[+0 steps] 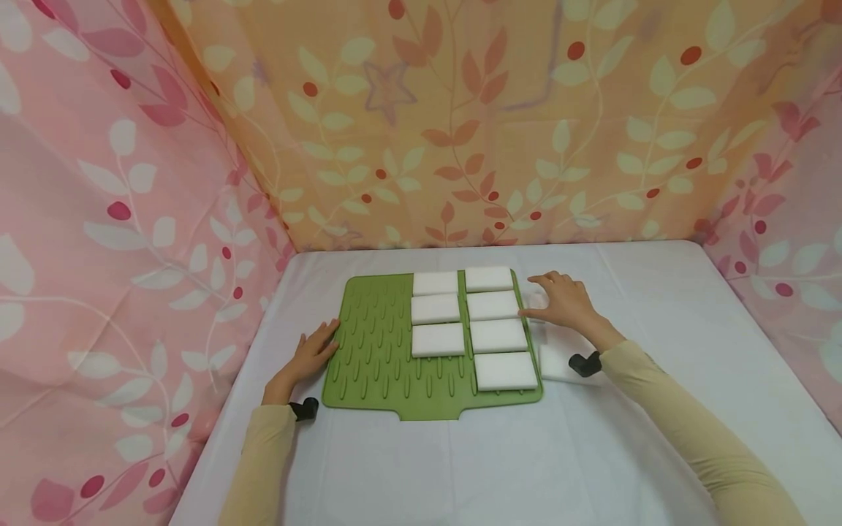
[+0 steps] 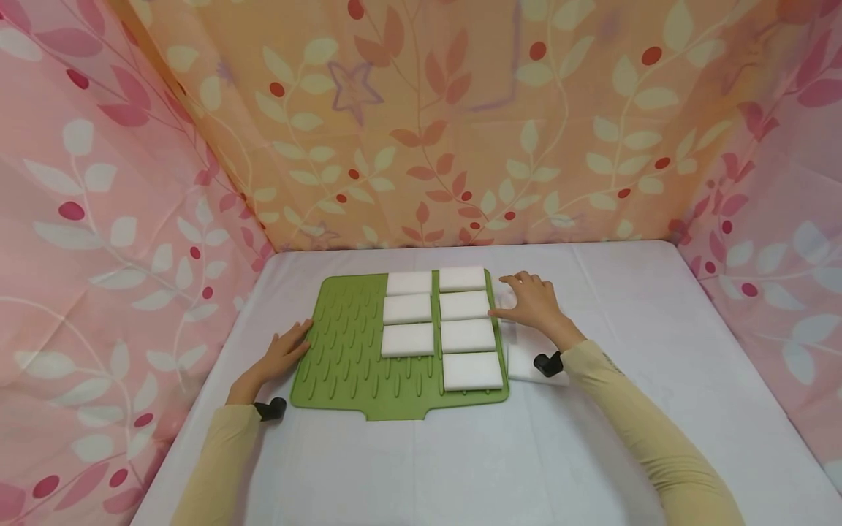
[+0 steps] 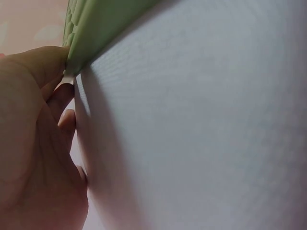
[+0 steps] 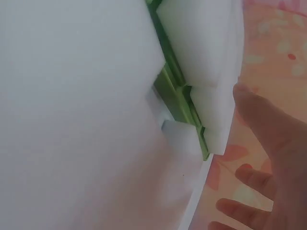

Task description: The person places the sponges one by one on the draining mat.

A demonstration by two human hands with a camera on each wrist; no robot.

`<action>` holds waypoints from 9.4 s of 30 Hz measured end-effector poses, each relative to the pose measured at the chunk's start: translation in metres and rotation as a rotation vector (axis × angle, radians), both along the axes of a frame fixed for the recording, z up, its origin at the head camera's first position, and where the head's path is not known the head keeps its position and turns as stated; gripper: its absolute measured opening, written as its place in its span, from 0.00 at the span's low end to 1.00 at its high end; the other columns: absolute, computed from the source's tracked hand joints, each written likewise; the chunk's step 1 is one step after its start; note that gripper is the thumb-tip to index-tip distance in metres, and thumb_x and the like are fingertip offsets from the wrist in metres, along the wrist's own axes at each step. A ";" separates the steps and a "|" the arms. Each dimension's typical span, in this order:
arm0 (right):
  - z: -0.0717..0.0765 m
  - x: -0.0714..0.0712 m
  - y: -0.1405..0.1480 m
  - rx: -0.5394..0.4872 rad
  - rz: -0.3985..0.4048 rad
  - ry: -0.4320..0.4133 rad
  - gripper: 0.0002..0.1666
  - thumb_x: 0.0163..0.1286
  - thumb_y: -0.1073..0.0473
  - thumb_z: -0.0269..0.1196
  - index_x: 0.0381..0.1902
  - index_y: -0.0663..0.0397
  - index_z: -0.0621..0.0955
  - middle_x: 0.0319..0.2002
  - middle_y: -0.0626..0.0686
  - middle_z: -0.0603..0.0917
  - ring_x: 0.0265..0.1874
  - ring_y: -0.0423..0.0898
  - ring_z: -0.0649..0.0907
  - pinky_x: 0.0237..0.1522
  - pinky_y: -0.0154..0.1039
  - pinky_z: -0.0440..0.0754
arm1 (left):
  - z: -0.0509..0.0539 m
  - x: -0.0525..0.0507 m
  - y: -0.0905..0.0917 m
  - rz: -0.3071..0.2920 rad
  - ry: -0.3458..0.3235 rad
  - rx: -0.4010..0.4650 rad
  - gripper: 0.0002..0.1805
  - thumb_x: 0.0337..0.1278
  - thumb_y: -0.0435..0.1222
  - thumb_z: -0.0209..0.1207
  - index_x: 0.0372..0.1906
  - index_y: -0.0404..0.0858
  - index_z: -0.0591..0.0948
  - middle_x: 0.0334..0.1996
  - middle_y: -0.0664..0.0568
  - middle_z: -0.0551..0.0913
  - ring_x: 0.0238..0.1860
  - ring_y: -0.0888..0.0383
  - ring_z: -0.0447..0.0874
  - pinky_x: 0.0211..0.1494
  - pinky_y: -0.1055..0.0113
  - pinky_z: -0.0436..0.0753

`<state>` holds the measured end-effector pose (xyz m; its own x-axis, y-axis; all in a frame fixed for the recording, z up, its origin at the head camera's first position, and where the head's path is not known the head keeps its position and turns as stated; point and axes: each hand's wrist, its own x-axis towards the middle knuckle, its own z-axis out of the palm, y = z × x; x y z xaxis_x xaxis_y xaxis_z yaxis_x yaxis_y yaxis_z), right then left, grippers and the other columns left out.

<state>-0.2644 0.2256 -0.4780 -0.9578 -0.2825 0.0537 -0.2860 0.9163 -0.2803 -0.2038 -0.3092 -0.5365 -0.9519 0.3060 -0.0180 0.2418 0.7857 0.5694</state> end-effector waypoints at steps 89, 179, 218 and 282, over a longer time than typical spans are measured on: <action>0.026 0.015 -0.056 -0.093 0.105 -0.037 0.43 0.49 0.32 0.67 0.59 0.46 0.74 0.54 0.57 0.74 0.49 0.57 0.73 0.39 0.56 0.76 | 0.001 0.000 -0.002 -0.005 0.006 -0.014 0.31 0.68 0.39 0.48 0.72 0.37 0.55 0.70 0.40 0.56 0.71 0.40 0.47 0.66 0.36 0.35; 0.013 0.098 -0.157 -0.052 0.564 -0.018 0.31 0.52 0.41 0.69 0.53 0.44 0.78 0.42 0.48 0.76 0.41 0.46 0.76 0.37 0.41 0.75 | 0.003 -0.001 -0.002 0.010 -0.016 -0.022 0.31 0.69 0.42 0.46 0.72 0.37 0.54 0.70 0.39 0.55 0.72 0.41 0.45 0.67 0.37 0.35; 0.013 0.083 -0.116 -0.104 0.483 0.111 0.30 0.54 0.42 0.68 0.51 0.49 0.79 0.46 0.50 0.78 0.38 0.46 0.77 0.34 0.40 0.74 | 0.005 0.001 0.000 0.004 -0.013 -0.022 0.31 0.69 0.41 0.46 0.72 0.37 0.54 0.71 0.39 0.55 0.72 0.40 0.45 0.67 0.37 0.35; -0.015 0.064 0.100 -0.097 0.305 -0.023 0.27 0.60 0.53 0.65 0.57 0.56 0.76 0.55 0.63 0.75 0.53 0.63 0.74 0.50 0.63 0.71 | -0.005 0.001 -0.007 -0.062 0.083 0.081 0.31 0.68 0.46 0.44 0.72 0.43 0.54 0.71 0.41 0.54 0.72 0.42 0.43 0.65 0.36 0.30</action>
<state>-0.2005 0.3252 -0.4933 -0.8310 -0.5515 0.0732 -0.5359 0.7581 -0.3717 -0.2032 -0.3165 -0.5417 -0.9284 0.3612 0.0870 0.3371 0.7204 0.6062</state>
